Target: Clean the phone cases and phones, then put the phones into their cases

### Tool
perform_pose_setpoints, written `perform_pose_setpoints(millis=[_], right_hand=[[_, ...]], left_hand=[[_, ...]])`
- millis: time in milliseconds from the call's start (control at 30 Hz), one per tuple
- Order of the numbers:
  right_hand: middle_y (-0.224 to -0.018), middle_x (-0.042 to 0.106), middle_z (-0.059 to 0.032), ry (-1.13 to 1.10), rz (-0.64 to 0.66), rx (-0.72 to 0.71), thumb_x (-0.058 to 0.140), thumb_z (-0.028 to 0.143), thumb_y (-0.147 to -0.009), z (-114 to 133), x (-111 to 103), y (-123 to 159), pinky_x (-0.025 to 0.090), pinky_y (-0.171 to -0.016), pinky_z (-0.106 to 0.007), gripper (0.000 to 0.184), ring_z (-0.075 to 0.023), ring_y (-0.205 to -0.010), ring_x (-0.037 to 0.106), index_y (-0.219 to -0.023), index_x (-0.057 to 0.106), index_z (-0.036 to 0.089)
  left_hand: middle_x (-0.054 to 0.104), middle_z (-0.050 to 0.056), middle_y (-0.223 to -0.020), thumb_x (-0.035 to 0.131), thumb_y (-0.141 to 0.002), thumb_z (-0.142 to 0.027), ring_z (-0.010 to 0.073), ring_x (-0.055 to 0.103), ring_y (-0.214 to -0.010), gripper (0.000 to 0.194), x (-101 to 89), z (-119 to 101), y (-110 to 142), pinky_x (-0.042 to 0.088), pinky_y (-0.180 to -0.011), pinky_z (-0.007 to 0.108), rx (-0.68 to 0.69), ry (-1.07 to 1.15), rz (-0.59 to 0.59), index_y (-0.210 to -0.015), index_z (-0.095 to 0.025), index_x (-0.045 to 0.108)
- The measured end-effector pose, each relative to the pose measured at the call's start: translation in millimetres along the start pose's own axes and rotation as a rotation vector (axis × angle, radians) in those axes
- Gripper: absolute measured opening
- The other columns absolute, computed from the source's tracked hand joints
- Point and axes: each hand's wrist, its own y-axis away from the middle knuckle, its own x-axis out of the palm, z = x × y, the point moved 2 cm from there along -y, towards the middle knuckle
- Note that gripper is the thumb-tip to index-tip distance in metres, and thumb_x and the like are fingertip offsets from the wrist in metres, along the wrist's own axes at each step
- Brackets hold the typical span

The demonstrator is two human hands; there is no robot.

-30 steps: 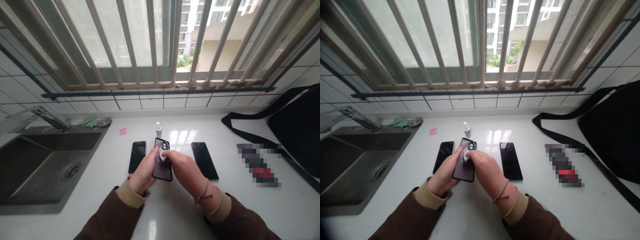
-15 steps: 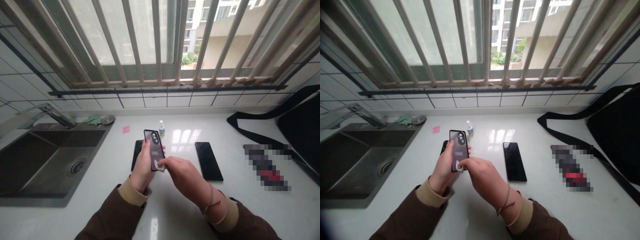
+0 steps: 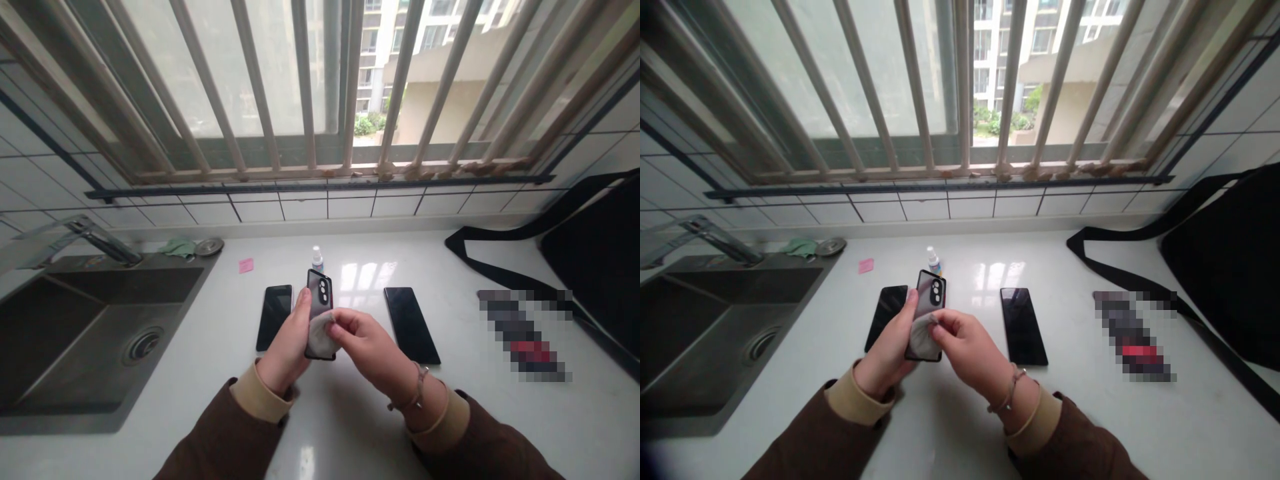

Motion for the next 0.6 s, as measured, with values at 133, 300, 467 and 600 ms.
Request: perform_pose_setpoints(millis=[133, 300, 467, 600], right_hand=[[-0.109, 0.08, -0.0095, 0.161, -0.504, -0.094, 0.058, 0.044, -0.109, 3, -27, -1, 0.06, -0.095, -0.042, 0.031, -0.0259, -0.102, 0.075, -0.119, 0.075, 0.02], [-0.11, 0.079, -0.0089, 0.385, -0.639, -0.198, 0.055, 0.043, -0.11, 15, -43, 0, 0.056, -0.098, -0.041, 0.031, -0.0265, -0.103, 0.072, -0.116, 0.075, 0.021], [-0.094, 0.077, -0.0051, 0.274, -0.401, -0.207, 0.057, 0.041, -0.109, 19, -32, 1, 0.059, -0.079, -0.034, 0.028, -0.0227, -0.089, 0.071, -0.11, 0.077, 0.022], [-0.088, 0.075, -0.0038, 0.178, -0.42, -0.157, 0.059, 0.045, -0.106, 20, -31, 2, 0.058, -0.066, -0.03, 0.03, -0.0197, -0.077, 0.068, -0.105, 0.079, 0.022]], left_hand=[[0.08, 0.015, -0.098, 0.063, -0.1, -0.067, 0.0232, 0.075, -0.072, 0.064, 1.6, -8, 13, 0.061, -0.067, 0.035, -0.225, -0.146, 0.067, -0.139, -0.016, 0.065], [0.081, 0.013, -0.097, 0.067, -0.101, -0.053, 0.025, 0.077, -0.078, 0.054, 3.8, -19, 35, 0.06, -0.066, 0.032, -0.453, -0.282, 0.485, -0.149, -0.028, 0.059], [0.08, 0.02, -0.098, 0.061, -0.103, -0.057, 0.0264, 0.077, -0.081, 0.045, 0.2, -21, 37, 0.064, -0.071, 0.037, -0.488, -0.208, 0.494, -0.117, -0.016, 0.072], [0.08, 0.022, -0.1, 0.057, -0.104, -0.059, 0.0265, 0.077, -0.082, 0.051, -1.0, -18, 34, 0.064, -0.071, 0.038, -0.518, -0.117, 0.523, -0.123, -0.015, 0.072]])
